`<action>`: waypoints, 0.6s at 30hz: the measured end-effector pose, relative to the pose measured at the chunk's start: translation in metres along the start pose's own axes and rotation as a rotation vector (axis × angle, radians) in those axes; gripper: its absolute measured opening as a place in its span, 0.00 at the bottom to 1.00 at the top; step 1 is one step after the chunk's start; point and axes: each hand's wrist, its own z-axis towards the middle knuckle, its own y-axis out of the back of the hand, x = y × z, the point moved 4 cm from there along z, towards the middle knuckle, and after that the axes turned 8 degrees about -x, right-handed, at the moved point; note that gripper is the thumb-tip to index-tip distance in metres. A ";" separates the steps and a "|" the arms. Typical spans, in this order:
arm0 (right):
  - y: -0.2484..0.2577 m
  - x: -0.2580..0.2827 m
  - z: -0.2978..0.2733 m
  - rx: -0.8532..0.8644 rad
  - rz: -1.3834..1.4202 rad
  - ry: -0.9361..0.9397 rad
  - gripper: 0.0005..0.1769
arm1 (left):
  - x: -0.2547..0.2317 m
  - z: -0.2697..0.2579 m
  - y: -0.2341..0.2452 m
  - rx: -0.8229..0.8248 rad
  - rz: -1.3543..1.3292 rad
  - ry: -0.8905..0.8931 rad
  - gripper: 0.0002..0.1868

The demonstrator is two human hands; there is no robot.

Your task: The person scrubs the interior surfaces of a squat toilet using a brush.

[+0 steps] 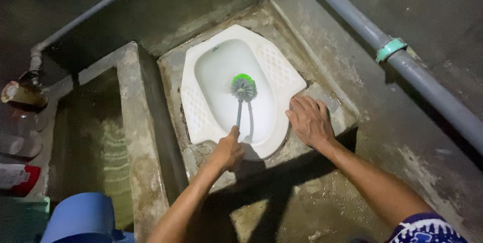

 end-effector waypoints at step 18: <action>0.003 0.001 -0.002 0.030 0.000 -0.032 0.30 | 0.017 -0.016 0.013 0.049 -0.004 0.006 0.31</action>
